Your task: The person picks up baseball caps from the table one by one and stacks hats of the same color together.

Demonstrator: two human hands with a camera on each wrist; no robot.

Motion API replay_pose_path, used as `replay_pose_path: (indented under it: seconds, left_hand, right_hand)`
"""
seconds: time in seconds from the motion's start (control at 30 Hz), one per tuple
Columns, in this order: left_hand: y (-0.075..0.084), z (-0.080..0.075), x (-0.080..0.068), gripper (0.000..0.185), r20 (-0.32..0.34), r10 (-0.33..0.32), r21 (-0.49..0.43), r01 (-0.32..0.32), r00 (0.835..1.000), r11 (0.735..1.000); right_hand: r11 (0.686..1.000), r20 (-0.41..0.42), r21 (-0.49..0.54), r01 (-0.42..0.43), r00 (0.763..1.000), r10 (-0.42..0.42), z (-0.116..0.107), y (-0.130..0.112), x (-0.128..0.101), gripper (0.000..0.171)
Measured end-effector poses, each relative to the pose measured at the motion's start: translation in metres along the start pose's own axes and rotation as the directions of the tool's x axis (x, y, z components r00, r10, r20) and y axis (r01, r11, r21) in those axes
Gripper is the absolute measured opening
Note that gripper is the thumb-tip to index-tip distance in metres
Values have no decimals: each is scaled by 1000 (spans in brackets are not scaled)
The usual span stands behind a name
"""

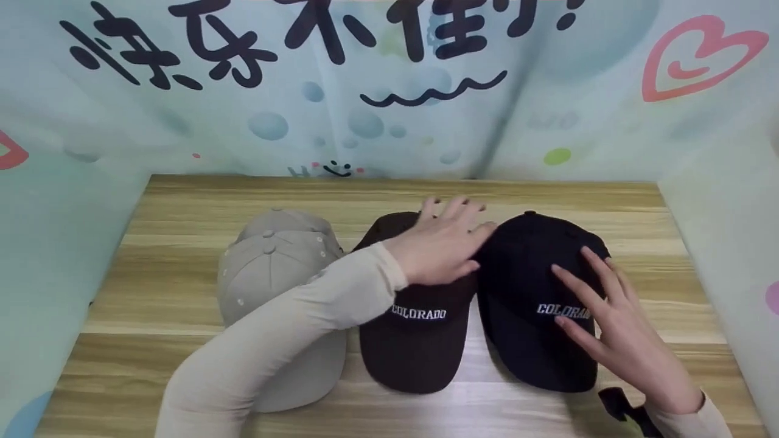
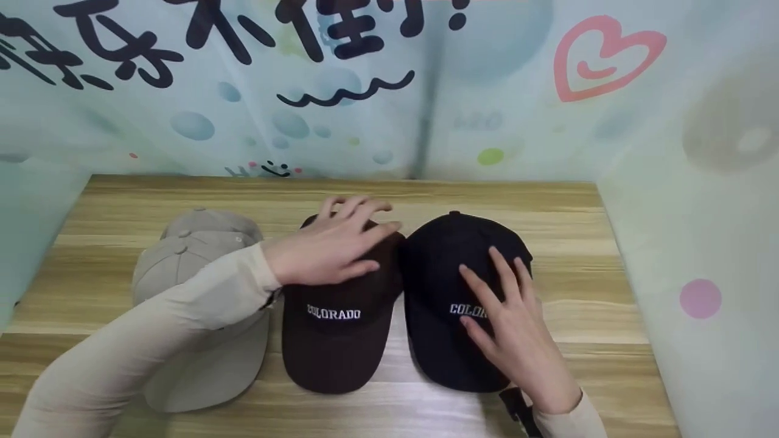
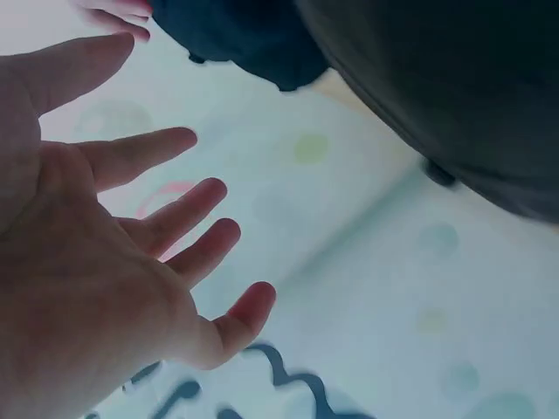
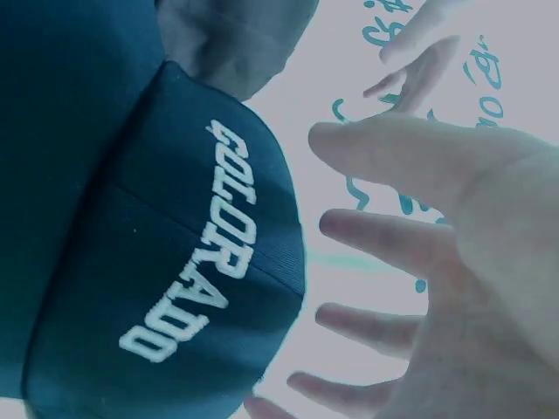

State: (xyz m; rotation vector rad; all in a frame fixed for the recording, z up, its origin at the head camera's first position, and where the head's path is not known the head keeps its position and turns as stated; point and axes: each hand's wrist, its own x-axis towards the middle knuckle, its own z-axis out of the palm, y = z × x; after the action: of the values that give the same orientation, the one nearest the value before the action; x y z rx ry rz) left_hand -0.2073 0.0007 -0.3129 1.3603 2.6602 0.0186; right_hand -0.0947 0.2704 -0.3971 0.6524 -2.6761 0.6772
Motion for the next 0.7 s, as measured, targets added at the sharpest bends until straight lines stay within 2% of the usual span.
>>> replay_pose_path:
  seconds: [0.17,0.27,0.53,0.7]
  left_hand:
    - [-11,3,-19,55,-21,-12,-24,12,1000,1000]
    - [-13,4,-26,55,-34,-9,-29,8,999,1000]
    - [-11,5,-33,52,-48,0,-1,0,999,1000]
    - [-15,11,-37,47,-114,25,5,-24,993,1000]
  right_hand:
    - [996,63,-57,65,996,-61,3,3,10,68]
    - [990,71,-98,100,993,-94,6,3,11,68]
    - [969,81,-177,171,984,-159,15,3,3,83]
    - [972,113,-164,169,982,-151,14,1,-4,83]
